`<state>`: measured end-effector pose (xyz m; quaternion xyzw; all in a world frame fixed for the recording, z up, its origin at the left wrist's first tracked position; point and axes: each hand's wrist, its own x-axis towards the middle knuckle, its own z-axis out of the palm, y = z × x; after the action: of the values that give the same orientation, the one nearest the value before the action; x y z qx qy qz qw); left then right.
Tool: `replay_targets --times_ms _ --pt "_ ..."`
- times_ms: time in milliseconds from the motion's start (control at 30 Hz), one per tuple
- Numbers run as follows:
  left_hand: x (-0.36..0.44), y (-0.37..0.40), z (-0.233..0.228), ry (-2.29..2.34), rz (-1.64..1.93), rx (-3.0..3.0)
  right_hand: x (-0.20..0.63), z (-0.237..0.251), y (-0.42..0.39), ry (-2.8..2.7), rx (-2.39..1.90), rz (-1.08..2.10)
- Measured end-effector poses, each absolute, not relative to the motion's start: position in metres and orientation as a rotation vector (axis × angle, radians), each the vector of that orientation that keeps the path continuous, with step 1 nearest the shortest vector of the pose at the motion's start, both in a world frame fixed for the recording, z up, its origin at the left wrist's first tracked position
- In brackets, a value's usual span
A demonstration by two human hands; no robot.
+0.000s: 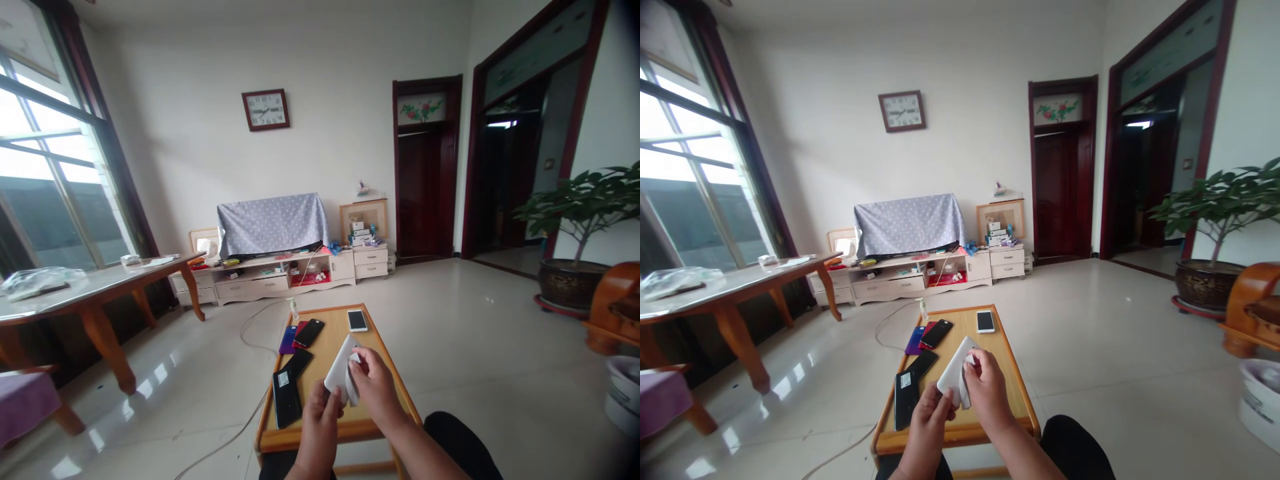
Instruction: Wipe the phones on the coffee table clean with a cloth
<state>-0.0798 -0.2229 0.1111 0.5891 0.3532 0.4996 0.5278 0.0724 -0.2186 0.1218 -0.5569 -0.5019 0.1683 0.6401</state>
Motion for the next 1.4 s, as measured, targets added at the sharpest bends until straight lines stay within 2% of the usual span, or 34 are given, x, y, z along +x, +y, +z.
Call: replay_targets --times_ms 200,367,433,700,933,1200,1400 --pt "-0.077 -0.236 0.129 0.865 1.262 1.257 0.077 0.130 -0.219 -0.978 -1.320 0.324" --pt "-0.074 -0.238 0.137 0.775 1.292 1.112 0.055 0.130 -0.235 -0.806 -1.202 0.832" --pt "-0.074 -0.237 0.139 0.720 1.280 1.078 0.043 0.131 -0.243 -0.854 -1.100 0.943" --pt "-0.073 -0.240 0.138 0.731 1.237 1.100 0.059 0.159 -0.225 -0.702 -1.115 0.855" --pt "-0.072 -0.236 0.132 0.687 1.215 1.054 0.049 0.139 -0.233 -0.871 -1.013 0.984" --pt "-0.068 -0.237 0.130 0.672 1.145 1.189 0.068 0.154 -0.215 -0.772 -1.172 0.798" --pt "-0.068 -0.230 0.118 0.618 1.143 1.181 0.055 0.143 -0.229 -0.916 -1.126 0.849"
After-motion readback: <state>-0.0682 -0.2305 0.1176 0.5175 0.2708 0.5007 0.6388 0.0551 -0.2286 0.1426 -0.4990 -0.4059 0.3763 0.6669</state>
